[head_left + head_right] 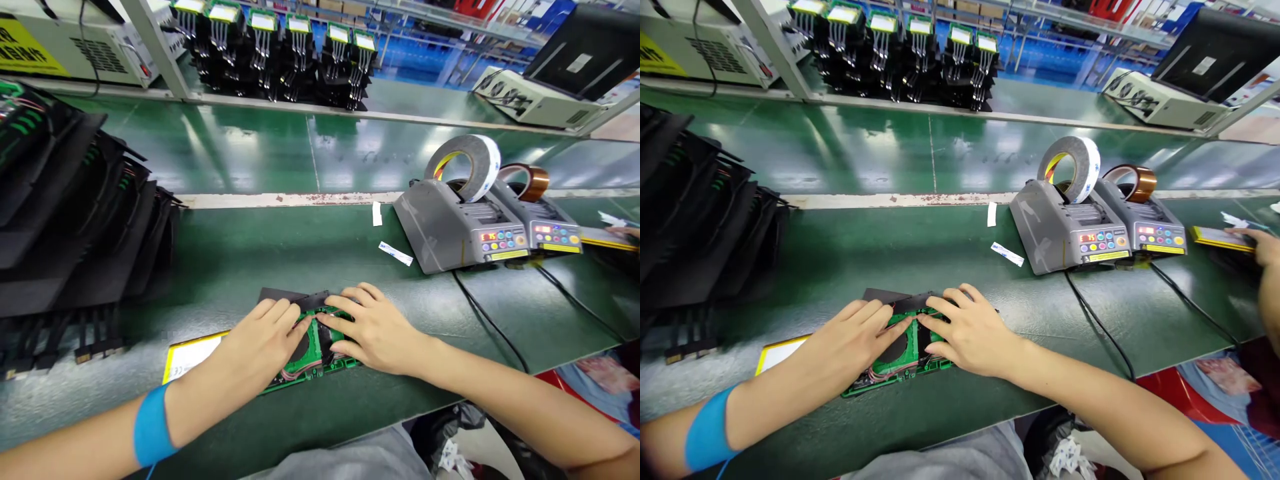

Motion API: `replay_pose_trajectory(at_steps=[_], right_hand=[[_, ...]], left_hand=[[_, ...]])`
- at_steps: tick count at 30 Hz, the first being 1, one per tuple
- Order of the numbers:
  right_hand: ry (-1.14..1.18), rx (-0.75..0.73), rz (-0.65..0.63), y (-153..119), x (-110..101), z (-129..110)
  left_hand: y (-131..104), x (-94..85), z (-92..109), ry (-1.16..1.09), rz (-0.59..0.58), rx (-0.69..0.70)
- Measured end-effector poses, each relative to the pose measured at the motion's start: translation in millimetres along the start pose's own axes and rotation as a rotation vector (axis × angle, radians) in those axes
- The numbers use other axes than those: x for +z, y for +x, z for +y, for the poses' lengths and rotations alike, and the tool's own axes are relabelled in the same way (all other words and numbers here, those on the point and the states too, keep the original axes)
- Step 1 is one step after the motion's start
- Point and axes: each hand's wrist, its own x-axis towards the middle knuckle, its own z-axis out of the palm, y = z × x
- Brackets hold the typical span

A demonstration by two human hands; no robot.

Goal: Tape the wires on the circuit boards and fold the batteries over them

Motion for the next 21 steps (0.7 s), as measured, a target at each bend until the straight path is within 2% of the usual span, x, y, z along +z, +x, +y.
replay_pose_trajectory(at_steps=[3, 5, 8, 10, 16, 21], right_hand=[[-0.042, -0.019, -0.016, 3, -3, -1], [-0.047, -0.021, -0.008, 5, -4, -2], [-0.042, -0.021, 0.013, 5, -3, -3], [-0.034, -0.021, 0.015, 4, -3, -4], [-0.027, -0.012, 0.035, 3, -4, -9], [-0.066, -0.012, 0.041, 9, -3, -13]], left_hand=[[-2, -0.7, 0, -0.063, -0.031, 0.032], [-9, -2.4, -1, -0.182, -0.052, 0.032], [-25, -4.9, 0, -0.372, -0.07, -0.019], [-39, -6.0, 2, -0.416, -0.04, -0.067], [-81, -10.5, 4, -0.412, 0.051, -0.332], [-113, -2.2, -7, -0.414, -0.043, -0.628]])
